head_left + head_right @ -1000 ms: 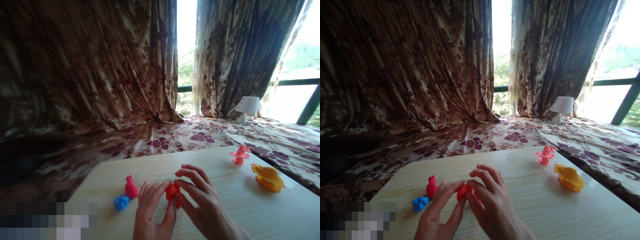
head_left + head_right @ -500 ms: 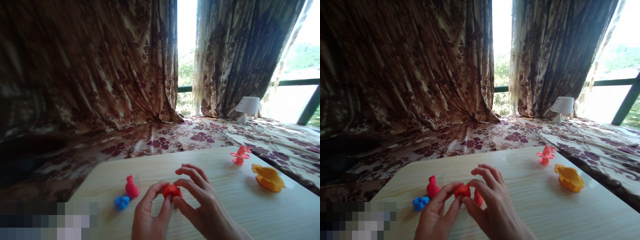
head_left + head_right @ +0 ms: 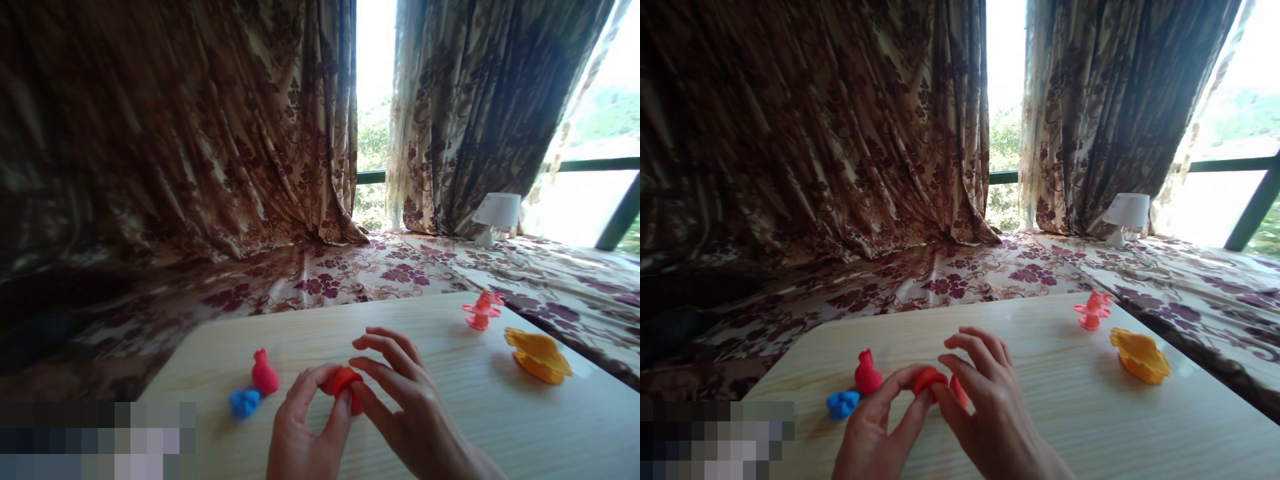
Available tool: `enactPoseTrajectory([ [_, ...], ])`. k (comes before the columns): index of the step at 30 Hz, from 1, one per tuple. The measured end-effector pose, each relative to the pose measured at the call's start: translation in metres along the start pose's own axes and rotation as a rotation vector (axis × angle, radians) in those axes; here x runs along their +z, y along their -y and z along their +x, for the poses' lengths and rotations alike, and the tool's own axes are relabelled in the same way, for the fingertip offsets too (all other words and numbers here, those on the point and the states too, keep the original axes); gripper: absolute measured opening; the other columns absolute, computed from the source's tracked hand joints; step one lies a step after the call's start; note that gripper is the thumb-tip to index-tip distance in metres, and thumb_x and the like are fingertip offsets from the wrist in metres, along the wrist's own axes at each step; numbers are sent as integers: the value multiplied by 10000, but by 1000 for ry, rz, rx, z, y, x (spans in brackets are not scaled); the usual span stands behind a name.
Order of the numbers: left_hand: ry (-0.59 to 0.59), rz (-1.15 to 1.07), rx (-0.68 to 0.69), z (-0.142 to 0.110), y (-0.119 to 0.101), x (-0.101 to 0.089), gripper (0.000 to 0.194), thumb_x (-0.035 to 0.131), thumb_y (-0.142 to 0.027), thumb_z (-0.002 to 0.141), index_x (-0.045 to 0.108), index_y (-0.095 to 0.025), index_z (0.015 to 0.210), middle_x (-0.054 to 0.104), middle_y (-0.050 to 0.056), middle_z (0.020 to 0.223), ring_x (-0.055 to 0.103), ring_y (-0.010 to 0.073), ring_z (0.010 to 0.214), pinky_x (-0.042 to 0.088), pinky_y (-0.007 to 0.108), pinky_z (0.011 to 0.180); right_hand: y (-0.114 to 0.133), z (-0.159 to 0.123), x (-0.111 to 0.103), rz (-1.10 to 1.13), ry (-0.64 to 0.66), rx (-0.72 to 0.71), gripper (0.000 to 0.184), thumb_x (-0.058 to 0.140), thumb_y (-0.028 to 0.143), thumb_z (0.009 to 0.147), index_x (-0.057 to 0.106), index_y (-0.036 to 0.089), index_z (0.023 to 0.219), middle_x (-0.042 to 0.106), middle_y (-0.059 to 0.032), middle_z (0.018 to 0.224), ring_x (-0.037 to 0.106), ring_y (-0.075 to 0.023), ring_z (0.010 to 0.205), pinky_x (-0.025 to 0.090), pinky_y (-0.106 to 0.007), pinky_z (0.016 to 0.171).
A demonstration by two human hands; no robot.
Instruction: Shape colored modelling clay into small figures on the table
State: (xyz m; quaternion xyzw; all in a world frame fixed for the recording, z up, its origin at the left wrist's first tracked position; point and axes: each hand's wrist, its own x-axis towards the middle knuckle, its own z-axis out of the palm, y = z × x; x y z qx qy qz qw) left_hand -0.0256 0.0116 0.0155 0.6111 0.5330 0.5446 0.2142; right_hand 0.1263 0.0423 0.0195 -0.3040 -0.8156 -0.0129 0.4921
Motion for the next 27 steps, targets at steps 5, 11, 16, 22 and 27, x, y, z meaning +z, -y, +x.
enactPoseTrajectory([
  [5,33,44,88,2,6,-4,220,612,-264,769,689,-258,975,728,7,943,665,178,904,530,278,823,0,0,0,16,11,3,224,608,108,829,607,219,1023,555,-80,1130,417,-250,1175,456,-409,924],
  [11,61,17,56,4,5,-4,185,609,-295,780,693,-228,931,714,27,904,658,182,882,531,274,807,2,1,-2,37,13,13,236,598,107,836,595,228,1039,537,-84,1156,419,-250,1179,455,-420,930],
  [16,17,-28,-93,3,11,-3,280,625,-376,765,686,-232,998,739,24,877,682,188,848,545,276,789,1,1,0,38,11,42,191,625,132,820,599,201,996,554,-90,1148,421,-246,1182,460,-402,933],
  [22,-73,58,93,-3,9,0,211,653,-306,738,705,-289,941,730,-2,898,663,185,858,515,306,839,2,1,-1,18,-1,21,172,627,145,821,619,200,984,583,-83,1105,438,-243,1165,466,-400,925],
  [27,-166,-3,-65,-7,5,6,199,646,-361,732,686,-252,892,718,13,878,660,186,813,528,297,786,5,4,-2,7,-3,31,144,631,142,808,632,199,939,595,-84,1087,456,-239,1148,485,-386,905],
])
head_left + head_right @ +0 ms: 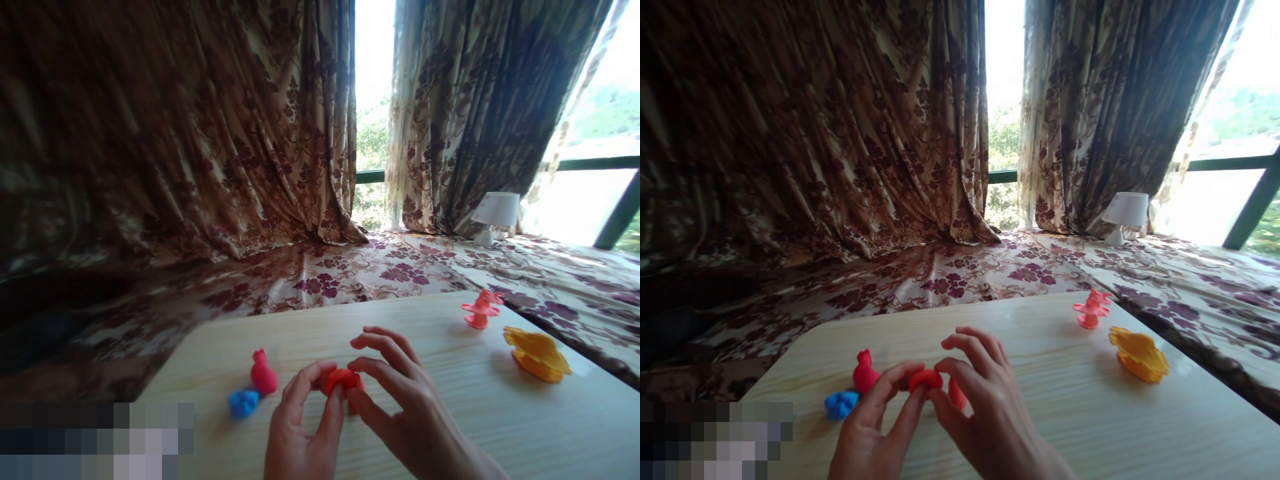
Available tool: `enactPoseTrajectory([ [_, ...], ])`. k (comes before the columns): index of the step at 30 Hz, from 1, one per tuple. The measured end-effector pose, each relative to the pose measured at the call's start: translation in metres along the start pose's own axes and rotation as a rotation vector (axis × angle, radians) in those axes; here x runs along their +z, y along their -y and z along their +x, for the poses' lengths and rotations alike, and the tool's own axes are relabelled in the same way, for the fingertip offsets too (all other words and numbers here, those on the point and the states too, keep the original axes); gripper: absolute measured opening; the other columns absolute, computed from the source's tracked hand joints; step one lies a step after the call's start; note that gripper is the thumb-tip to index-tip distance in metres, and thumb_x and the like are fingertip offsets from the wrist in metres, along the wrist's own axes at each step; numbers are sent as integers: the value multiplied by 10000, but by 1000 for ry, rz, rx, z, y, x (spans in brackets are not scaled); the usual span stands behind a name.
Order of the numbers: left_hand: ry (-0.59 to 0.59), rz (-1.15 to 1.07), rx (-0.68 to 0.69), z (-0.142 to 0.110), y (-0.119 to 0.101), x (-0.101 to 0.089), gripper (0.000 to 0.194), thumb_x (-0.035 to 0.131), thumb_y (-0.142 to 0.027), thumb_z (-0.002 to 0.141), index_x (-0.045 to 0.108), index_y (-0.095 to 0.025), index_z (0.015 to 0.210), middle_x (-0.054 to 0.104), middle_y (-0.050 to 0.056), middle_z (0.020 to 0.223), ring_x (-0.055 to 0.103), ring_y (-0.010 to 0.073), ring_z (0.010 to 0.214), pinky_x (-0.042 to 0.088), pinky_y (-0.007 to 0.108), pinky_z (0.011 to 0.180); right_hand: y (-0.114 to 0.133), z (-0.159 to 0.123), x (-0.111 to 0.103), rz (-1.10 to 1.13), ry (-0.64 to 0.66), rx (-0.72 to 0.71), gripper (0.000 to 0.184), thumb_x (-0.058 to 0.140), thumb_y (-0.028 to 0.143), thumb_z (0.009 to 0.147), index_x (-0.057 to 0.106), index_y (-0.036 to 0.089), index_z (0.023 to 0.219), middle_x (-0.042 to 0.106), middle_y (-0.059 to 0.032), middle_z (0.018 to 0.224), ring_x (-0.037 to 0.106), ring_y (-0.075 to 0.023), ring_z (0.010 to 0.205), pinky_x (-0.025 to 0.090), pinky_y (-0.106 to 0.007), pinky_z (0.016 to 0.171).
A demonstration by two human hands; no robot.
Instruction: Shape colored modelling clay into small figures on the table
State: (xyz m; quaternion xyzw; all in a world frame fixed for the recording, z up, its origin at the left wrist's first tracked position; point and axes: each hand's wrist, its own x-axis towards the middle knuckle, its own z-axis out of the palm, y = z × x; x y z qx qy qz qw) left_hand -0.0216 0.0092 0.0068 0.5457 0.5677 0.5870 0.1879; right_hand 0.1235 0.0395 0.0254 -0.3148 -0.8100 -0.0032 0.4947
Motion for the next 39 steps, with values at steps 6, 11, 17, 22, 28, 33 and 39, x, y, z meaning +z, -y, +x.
enactPoseTrajectory([
  [6,101,108,187,4,3,-6,257,607,-286,768,677,-259,1014,730,20,971,668,188,900,527,298,823,-1,0,0,-15,-7,-26,147,620,127,816,635,192,947,599,-82,1072,463,-235,1141,487,-382,900],
  [11,102,156,255,5,0,-5,197,618,-259,757,693,-256,939,738,10,890,677,194,821,536,318,781,-3,-3,-1,-17,13,-63,200,570,91,846,630,200,1004,598,-77,1074,463,-233,1149,482,-386,908],
  [17,84,92,187,2,0,-2,209,616,-273,759,692,-265,953,735,14,913,664,206,860,508,342,829,-4,-3,0,-14,-12,-37,209,598,124,832,619,204,1024,565,-97,1126,443,-262,1169,479,-420,911],
  [22,166,74,184,4,-6,-4,158,601,-247,763,680,-250,900,701,4,822,643,184,808,507,299,775,-3,-4,-2,5,22,-54,255,563,82,848,626,247,1031,540,-76,1144,415,-250,1189,465,-415,926],
  [28,159,-123,-18,5,-12,-3,177,632,-322,752,677,-225,893,698,15,855,643,167,800,523,241,742,0,-2,-2,-4,-7,-27,260,625,156,817,593,199,1071,552,-108,1181,429,-264,1182,480,-427,921],
  [33,102,-137,-92,2,-12,-1,233,655,-383,719,690,-216,877,716,22,838,652,185,802,526,265,762,-1,0,-1,-13,-15,3,160,607,150,822,625,199,973,582,-104,1139,466,-255,1156,499,-416,901],
  [39,54,-28,-9,-1,-8,1,226,640,-355,723,688,-223,900,711,37,867,649,199,822,517,313,817,-3,0,-1,-43,-6,-24,143,583,146,839,653,210,946,624,-87,1070,499,-250,1143,516,-407,883],
])
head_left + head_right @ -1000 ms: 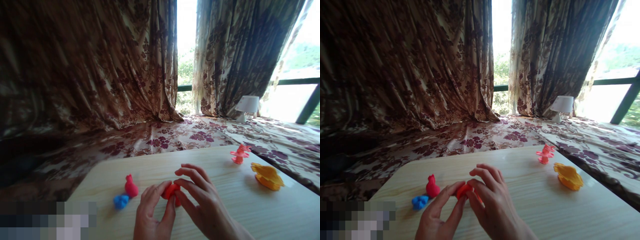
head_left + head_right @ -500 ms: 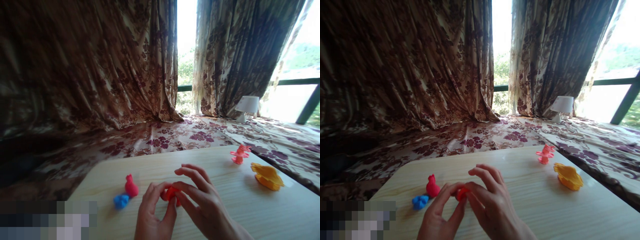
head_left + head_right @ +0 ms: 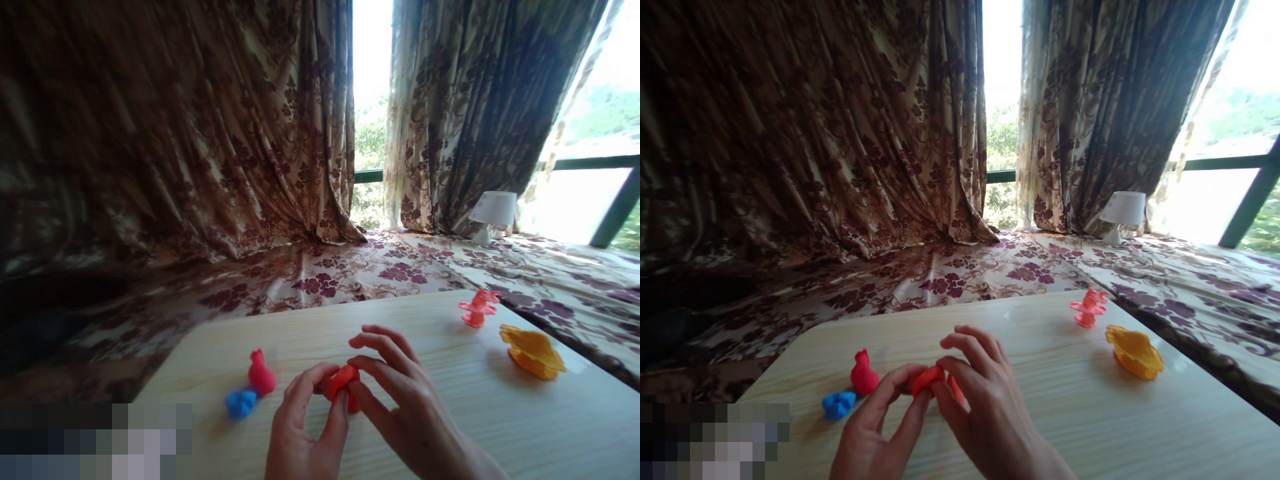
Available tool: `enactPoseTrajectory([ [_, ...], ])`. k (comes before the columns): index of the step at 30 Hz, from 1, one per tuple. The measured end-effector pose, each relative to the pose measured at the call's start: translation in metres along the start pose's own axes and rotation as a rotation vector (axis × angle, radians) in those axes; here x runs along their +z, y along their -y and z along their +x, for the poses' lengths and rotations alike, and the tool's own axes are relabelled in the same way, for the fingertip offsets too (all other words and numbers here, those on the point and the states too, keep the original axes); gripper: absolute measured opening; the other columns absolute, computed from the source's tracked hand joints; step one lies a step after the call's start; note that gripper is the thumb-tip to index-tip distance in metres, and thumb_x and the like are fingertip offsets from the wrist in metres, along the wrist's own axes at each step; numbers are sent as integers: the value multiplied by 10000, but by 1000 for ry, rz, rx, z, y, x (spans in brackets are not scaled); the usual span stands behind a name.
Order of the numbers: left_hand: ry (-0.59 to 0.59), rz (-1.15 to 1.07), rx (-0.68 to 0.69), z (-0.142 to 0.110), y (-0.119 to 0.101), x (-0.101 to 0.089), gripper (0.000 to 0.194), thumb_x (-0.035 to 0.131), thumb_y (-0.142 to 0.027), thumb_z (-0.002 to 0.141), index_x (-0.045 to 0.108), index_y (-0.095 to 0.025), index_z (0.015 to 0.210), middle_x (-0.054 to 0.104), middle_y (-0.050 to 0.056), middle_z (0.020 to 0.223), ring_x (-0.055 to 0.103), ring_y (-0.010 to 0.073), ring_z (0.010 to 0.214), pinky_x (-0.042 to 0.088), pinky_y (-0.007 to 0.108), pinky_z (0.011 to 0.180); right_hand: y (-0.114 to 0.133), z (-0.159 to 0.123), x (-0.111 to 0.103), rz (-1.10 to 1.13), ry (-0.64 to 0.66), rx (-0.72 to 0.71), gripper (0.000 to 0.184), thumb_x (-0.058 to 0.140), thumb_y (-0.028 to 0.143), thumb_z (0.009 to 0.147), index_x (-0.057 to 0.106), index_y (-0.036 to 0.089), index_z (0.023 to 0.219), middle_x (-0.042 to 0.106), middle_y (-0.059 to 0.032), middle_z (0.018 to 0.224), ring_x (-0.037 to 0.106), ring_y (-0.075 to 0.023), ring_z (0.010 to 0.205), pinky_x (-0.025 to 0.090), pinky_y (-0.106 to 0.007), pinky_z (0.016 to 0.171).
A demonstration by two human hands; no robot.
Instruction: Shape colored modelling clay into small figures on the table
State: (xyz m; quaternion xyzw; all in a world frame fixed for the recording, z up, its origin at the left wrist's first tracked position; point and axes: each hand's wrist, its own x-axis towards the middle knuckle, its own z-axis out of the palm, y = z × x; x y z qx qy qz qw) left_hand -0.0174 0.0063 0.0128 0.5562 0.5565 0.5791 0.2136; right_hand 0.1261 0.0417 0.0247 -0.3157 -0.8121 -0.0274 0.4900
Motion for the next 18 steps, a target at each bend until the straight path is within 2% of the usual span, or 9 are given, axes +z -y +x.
enactPoseTrajectory([
  [2,-2,20,-2,0,3,0,292,624,-356,739,673,-226,996,710,33,870,657,198,835,518,324,837,1,0,0,-25,-22,-39,138,577,129,842,658,203,924,634,-84,1051,516,-244,1127,516,-398,883],
  [5,86,54,55,1,5,-3,339,594,-336,772,655,-242,1091,717,42,981,656,206,941,508,328,884,2,0,0,-57,-49,-85,133,588,120,837,663,195,918,651,-76,1011,531,-237,1106,511,-387,883],
  [8,155,72,83,1,5,-5,293,586,-330,789,685,-244,1051,711,56,1062,642,222,1008,503,325,903,1,-1,0,-63,-33,-72,148,590,128,839,666,192,948,640,-85,1035,516,-245,1115,504,-404,886],
  [12,119,24,44,1,3,-5,287,608,-356,775,704,-237,1019,726,60,1025,657,227,977,512,315,889,0,-2,-1,-48,-16,-38,218,584,149,846,649,209,1045,612,-98,1088,502,-262,1139,513,-415,873],
  [18,204,-29,-34,4,4,-7,315,621,-382,762,705,-223,1020,720,74,1047,647,240,1009,512,322,894,2,-1,-2,-52,-39,-74,224,568,125,843,651,230,1023,614,-88,1074,504,-265,1142,511,-424,881],
])
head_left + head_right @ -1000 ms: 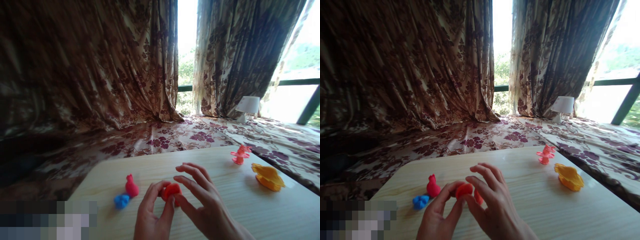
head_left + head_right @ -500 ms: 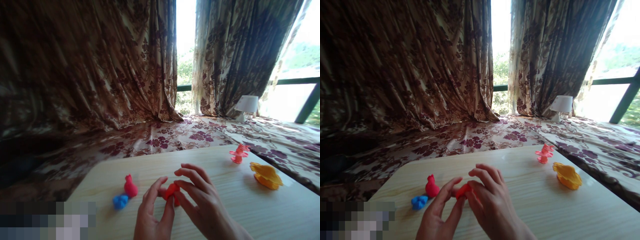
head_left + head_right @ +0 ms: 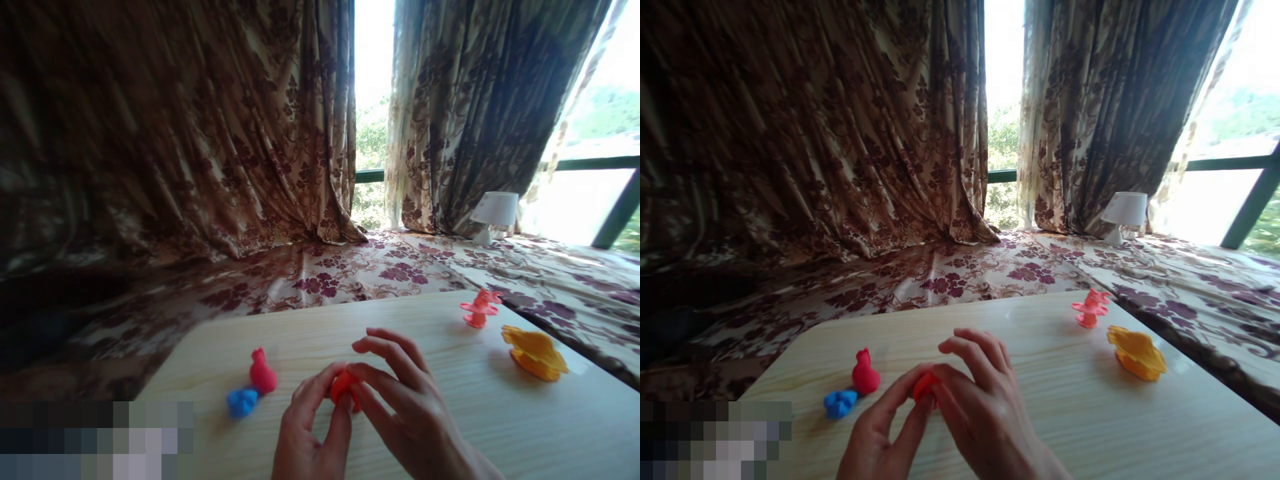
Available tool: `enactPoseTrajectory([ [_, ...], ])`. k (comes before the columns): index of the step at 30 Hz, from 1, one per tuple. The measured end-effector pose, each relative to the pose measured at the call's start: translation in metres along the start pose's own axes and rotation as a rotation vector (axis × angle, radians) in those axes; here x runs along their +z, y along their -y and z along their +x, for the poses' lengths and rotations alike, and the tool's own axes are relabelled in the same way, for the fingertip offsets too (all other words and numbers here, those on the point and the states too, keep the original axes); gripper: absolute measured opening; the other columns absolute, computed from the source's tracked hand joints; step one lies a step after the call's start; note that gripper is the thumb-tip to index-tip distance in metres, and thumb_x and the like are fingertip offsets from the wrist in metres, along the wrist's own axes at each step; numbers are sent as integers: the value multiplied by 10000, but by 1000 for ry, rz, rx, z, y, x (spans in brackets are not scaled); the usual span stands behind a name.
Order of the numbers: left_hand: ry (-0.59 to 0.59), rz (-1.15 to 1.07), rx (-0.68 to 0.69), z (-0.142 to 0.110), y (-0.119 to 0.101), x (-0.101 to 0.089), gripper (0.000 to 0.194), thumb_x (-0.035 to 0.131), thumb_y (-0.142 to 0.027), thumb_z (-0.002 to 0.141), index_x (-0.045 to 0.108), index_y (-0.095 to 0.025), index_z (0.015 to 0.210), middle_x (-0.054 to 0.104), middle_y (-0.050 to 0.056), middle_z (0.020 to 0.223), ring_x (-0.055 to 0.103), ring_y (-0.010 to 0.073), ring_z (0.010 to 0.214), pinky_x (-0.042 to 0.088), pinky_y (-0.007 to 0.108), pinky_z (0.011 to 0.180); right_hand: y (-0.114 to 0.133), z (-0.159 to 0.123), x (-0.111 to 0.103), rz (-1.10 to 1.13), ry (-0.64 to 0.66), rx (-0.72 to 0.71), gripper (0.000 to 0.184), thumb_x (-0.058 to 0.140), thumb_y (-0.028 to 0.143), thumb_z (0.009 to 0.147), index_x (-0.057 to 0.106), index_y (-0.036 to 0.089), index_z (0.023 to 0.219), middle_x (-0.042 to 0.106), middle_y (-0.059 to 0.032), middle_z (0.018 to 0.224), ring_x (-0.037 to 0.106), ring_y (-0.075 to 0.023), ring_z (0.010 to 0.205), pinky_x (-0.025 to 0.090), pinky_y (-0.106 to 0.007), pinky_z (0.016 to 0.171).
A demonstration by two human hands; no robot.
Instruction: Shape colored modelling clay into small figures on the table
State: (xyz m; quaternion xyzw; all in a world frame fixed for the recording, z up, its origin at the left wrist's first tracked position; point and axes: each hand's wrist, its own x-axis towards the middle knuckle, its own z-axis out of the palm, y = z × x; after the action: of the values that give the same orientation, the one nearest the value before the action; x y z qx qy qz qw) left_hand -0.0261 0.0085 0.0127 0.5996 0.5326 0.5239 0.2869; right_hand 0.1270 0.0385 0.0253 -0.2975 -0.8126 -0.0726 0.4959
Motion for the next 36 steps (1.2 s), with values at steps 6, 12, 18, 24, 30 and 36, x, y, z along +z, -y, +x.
enactPoseTrajectory([
  [6,-1,-208,-121,1,-3,3,340,614,-402,770,684,-200,1034,714,77,1064,647,219,1009,511,294,887,-2,-1,4,18,36,44,263,607,170,829,616,212,1088,607,-98,1084,472,-273,1161,509,-435,881],
  [12,-49,41,8,-2,1,4,267,622,-361,748,699,-248,977,723,54,1029,641,252,1004,437,428,985,-1,-2,2,55,69,20,240,562,96,851,637,206,1052,601,-86,1061,452,-248,1173,491,-404,917],
  [18,-157,-6,-14,-4,1,10,231,624,-356,730,697,-247,920,734,36,932,673,225,882,501,378,898,-2,-1,0,37,53,-52,271,585,89,838,616,203,1082,619,-79,1039,464,-254,1150,484,-410,912],
  [24,-83,-103,-68,-1,1,7,280,632,-326,734,691,-246,995,731,38,1007,662,213,952,527,310,854,-1,-1,4,88,57,79,240,622,142,822,616,203,1054,592,-87,1083,436,-254,1167,484,-412,911],
  [30,27,8,-60,-1,2,3,313,590,-347,774,683,-253,1058,711,36,1077,620,235,1059,383,404,1041,-2,-4,6,120,56,55,264,585,61,830,620,211,1045,592,-69,1050,435,-233,1155,475,-390,919],
  [36,-41,-216,-121,-2,-6,9,269,634,-310,739,690,-225,988,731,40,999,660,205,968,527,251,836,-2,-3,4,106,58,48,251,588,81,836,620,209,1050,588,-75,1059,431,-242,1162,475,-395,917],
])
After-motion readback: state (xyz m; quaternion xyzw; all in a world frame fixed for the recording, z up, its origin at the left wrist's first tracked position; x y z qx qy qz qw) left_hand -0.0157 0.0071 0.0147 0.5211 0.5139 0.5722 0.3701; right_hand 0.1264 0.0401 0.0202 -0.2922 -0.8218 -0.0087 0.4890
